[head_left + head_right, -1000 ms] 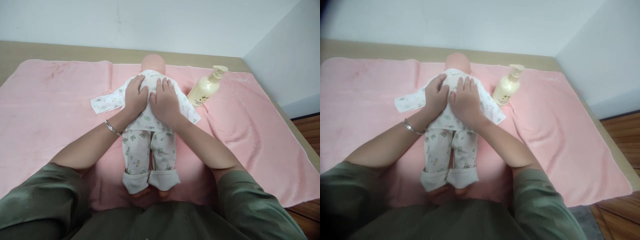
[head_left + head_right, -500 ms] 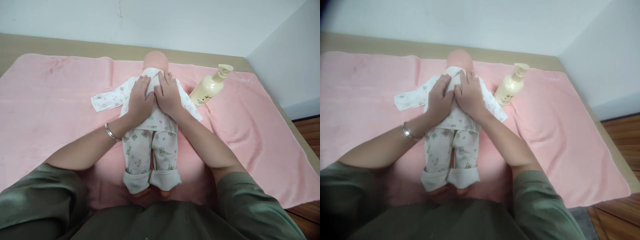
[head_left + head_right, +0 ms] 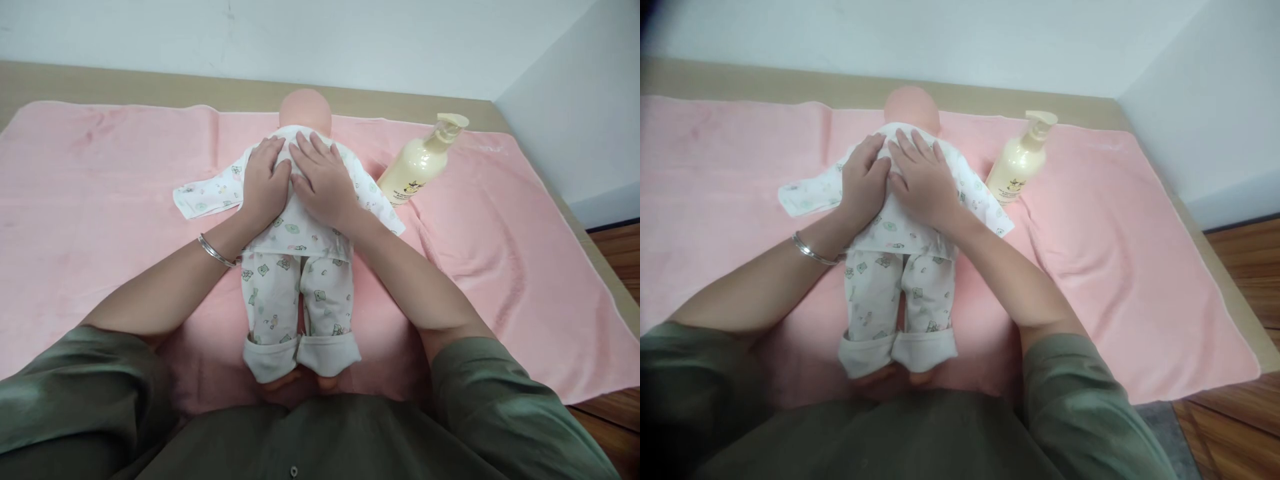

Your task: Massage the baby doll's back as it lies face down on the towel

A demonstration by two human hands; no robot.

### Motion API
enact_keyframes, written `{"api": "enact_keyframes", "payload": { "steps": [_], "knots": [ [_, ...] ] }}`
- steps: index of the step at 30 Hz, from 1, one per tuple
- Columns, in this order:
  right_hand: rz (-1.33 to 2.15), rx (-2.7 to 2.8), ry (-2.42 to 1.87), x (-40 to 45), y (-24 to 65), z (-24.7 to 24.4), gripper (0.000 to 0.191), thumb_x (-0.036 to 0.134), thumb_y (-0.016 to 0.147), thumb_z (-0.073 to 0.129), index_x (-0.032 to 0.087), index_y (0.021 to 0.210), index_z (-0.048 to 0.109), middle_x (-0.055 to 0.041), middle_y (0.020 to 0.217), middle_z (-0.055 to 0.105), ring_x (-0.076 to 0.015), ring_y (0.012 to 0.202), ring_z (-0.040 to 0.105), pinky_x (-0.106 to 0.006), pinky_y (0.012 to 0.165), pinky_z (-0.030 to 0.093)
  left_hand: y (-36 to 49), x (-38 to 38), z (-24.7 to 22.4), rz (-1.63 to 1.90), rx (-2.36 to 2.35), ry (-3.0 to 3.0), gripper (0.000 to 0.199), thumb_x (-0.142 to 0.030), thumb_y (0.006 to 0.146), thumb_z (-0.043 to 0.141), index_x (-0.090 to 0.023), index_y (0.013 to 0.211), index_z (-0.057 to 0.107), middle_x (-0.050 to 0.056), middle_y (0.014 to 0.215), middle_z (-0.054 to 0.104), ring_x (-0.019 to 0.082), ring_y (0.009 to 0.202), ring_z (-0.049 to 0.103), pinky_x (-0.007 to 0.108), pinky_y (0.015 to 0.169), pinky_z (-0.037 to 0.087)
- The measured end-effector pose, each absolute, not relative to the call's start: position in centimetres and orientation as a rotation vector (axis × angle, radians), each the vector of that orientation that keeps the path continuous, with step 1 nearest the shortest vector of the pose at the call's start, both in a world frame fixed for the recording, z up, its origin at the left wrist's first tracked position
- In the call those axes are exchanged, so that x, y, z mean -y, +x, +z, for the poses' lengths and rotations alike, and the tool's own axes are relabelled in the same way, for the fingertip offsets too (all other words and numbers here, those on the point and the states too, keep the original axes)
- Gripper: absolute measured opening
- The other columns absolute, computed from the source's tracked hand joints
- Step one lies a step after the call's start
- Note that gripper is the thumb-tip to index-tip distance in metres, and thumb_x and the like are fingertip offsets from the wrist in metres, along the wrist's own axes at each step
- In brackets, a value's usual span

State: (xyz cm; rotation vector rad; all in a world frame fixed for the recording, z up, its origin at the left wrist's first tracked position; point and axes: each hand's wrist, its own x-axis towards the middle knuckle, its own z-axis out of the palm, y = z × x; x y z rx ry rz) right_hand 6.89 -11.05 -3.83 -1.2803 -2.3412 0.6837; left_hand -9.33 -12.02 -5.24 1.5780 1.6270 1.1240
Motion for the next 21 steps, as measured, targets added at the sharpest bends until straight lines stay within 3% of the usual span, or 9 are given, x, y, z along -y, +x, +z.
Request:
{"api": "enact_keyframes", "payload": {
  "steps": [6, 13, 21],
  "knots": [
    [0.682, 2.305, -1.37, 10.19, 7.45, -4.22, 0.06, 0.034, 0.108, 0.047, 0.018, 0.166, 0.041, -0.0053, 0.178, 0.029, -0.033, 0.167, 0.024, -0.063, 0.14, 0.015, -9.41, 11.95, -5.44, 1.168, -1.666, 1.542, 0.031, -0.029, 0.089, 0.072, -0.033, 0.12, 0.074, 0.002, 0.141, 0.07, 0.03, 0.15, 0.05, 0.045, 0.136, 0.029],
    [0.686, 2.285, -1.38, 10.59, 7.45, -4.0, 0.059, 0.033, 0.107, 0.051, 0.022, 0.165, 0.045, -0.0011, 0.177, 0.033, -0.0345, 0.167, 0.026, -0.059, 0.141, 0.018, -9.27, 12.03, -5.35, 1.164, -1.66, 1.566, 0.032, -0.024, 0.089, 0.067, -0.035, 0.118, 0.074, 0.0, 0.141, 0.07, 0.03, 0.149, 0.05, 0.046, 0.137, 0.029],
    [0.718, 2.282, -1.365, 10.19, 7.33, -4.29, 0.059, 0.036, 0.109, 0.049, 0.019, 0.165, 0.044, -0.004, 0.177, 0.031, -0.0357, 0.166, 0.025, -0.062, 0.139, 0.018, -8.91, 12.16, -4.81, 1.087, -1.758, 1.656, 0.041, -0.019, 0.089, 0.061, -0.025, 0.129, 0.072, 0.008, 0.147, 0.067, 0.032, 0.149, 0.051, 0.049, 0.134, 0.034]
  ]
}}
